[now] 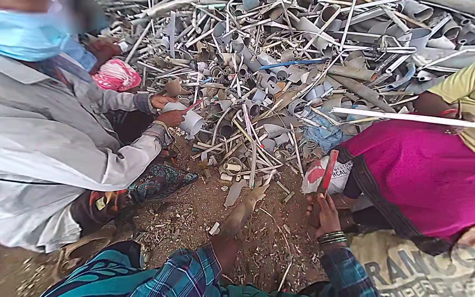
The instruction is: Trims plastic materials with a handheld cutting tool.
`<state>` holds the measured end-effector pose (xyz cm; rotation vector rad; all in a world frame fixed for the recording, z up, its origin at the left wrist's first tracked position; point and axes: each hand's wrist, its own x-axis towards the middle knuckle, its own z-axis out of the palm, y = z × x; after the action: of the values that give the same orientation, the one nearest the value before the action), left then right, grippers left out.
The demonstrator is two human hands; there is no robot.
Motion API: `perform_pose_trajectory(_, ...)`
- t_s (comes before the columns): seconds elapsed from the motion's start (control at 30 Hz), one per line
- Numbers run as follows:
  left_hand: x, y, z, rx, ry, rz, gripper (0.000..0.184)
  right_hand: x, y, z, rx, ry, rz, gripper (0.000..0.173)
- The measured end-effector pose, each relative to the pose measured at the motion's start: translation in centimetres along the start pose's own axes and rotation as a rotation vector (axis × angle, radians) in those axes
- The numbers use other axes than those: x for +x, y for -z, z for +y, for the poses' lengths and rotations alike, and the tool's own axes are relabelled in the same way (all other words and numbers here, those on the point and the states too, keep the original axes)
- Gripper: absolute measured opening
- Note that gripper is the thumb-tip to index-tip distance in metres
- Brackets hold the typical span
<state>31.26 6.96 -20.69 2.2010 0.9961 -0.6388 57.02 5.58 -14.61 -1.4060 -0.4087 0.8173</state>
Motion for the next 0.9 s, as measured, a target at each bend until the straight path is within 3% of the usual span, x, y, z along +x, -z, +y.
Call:
perform_pose_trajectory(0.2, -2.4, 2.8, 2.4, -0.007, 0.080, -0.087, 0.047, -0.3, -0.3, 0.4, -0.045, 0.001, -0.024, 0.036)
perform_pose_trajectory(0.37, -1.5, 0.9, 0.9, 0.000, 0.020, -0.007, 0.045, -0.2, -0.2, 0.6, -0.063, -0.029, -0.035, 0.036)
perform_pose_trajectory(0.9, -2.3, 2.0, 2.0, -0.068, 0.064, -0.069, 0.048, -0.5, 0.1, 0.9, -0.065, -0.044, -0.031, 0.032)
